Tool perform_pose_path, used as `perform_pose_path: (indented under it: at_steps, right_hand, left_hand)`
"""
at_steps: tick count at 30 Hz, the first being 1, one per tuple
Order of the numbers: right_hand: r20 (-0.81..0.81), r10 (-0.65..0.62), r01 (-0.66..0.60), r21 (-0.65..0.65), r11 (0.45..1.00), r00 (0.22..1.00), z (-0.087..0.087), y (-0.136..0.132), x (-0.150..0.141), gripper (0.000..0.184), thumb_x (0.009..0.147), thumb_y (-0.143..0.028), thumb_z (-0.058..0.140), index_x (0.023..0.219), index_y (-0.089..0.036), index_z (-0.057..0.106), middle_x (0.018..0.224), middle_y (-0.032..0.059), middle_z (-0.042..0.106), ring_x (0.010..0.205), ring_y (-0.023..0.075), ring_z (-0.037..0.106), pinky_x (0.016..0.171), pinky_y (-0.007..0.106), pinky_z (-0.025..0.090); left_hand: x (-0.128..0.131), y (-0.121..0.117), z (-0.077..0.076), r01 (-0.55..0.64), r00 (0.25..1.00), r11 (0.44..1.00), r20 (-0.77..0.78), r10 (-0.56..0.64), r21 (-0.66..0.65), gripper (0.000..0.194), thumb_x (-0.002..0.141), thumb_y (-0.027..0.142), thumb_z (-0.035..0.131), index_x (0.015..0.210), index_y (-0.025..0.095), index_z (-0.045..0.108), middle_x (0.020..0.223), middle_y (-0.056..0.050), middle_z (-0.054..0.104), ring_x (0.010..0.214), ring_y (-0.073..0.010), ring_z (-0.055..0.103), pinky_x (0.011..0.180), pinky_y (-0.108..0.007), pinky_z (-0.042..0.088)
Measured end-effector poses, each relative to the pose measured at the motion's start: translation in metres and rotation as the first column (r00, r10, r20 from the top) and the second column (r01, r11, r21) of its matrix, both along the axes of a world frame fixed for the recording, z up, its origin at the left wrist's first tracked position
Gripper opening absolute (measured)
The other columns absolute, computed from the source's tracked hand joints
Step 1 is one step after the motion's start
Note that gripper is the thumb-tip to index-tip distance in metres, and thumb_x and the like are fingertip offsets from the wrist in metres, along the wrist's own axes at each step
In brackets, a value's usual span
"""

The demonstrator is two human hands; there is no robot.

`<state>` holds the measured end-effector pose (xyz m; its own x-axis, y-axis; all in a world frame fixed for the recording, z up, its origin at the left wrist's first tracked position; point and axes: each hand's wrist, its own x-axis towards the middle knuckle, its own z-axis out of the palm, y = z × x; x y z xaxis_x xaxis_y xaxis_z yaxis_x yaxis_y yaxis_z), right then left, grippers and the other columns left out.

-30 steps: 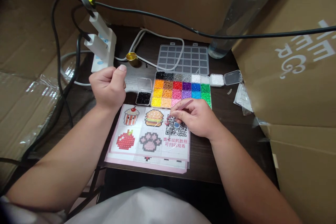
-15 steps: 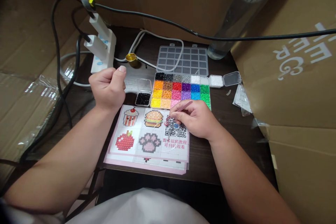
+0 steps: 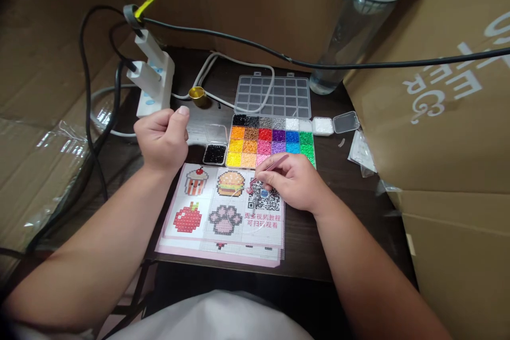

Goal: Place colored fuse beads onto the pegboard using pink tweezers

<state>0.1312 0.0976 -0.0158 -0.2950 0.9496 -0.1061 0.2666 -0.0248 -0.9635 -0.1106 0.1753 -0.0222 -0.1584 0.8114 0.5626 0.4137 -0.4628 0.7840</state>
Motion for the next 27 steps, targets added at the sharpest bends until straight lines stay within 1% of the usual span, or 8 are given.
perform_pose_path:
  at_steps: [5, 12, 17, 20, 27]
  right_hand:
    - [0.003, 0.012, -0.012, 0.013, 1.000, 1.000, -0.0001, 0.0006, 0.0004, 0.021, 0.081, -0.035, 0.068, 0.075, -0.015, 0.071, 0.063, 0.0036, 0.066, 0.054, 0.0121, 0.061, 0.052, 0.025, 0.050]
    - [0.013, -0.006, 0.006, 0.012, 1.000, 1.000, -0.0006, -0.0003, -0.0001, 0.018, 0.081, -0.030, 0.069, 0.073, -0.015, 0.071, 0.069, 0.0056, 0.069, 0.054, 0.0117, 0.061, 0.052, 0.025, 0.050]
    - [0.005, 0.009, -0.009, 0.003, 1.000, 1.000, -0.0037, -0.0008, 0.0010, 0.018, 0.082, -0.032, 0.068, 0.076, -0.015, 0.072, 0.065, 0.0043, 0.068, 0.054, 0.0120, 0.061, 0.052, 0.025, 0.050]
    - [0.026, 0.012, -0.012, 0.016, 1.000, 1.000, -0.0059, -0.0011, 0.0013, 0.017, 0.083, -0.031, 0.067, 0.078, -0.016, 0.073, 0.066, 0.0047, 0.069, 0.054, 0.0118, 0.061, 0.052, 0.024, 0.050]
    - [0.030, 0.002, -0.002, 0.021, 1.000, 1.000, -0.0045, -0.0021, 0.0000, 0.015, 0.083, -0.028, 0.066, 0.076, -0.017, 0.072, 0.064, 0.0037, 0.068, 0.053, 0.0110, 0.062, 0.051, 0.021, 0.052]
  left_hand:
    - [-0.0011, 0.0001, -0.0011, -0.002, 1.000, 1.000, 0.002, 0.002, -0.007, 0.054, 0.086, 0.041, 0.061, 0.043, 0.020, 0.035, 0.040, 0.003, 0.032, 0.041, -0.0085, 0.026, 0.045, -0.036, 0.017]
    - [0.0002, -0.0005, 0.0004, -0.006, 1.000, 1.000, 0.005, 0.006, -0.007, 0.053, 0.086, 0.039, 0.061, 0.044, 0.020, 0.036, 0.041, 0.003, 0.032, 0.042, -0.0081, 0.027, 0.045, -0.035, 0.017]
    - [0.0009, -0.0017, 0.0025, 0.000, 1.000, 1.000, 0.005, 0.001, -0.020, 0.055, 0.084, 0.040, 0.062, 0.044, 0.019, 0.031, 0.041, 0.003, 0.030, 0.043, -0.0079, 0.025, 0.045, -0.034, 0.018]
    - [0.0007, -0.0027, 0.0027, 0.005, 1.000, 1.000, 0.006, -0.005, -0.025, 0.056, 0.085, 0.040, 0.061, 0.046, 0.018, 0.028, 0.043, 0.004, 0.028, 0.043, -0.0079, 0.024, 0.044, -0.033, 0.018]
    - [-0.0015, -0.0020, -0.0012, 0.016, 1.000, 1.000, -0.016, -0.016, 0.026, 0.054, 0.088, 0.035, 0.058, 0.049, 0.018, 0.025, 0.046, 0.005, 0.023, 0.045, -0.0071, 0.021, 0.043, -0.031, 0.018]
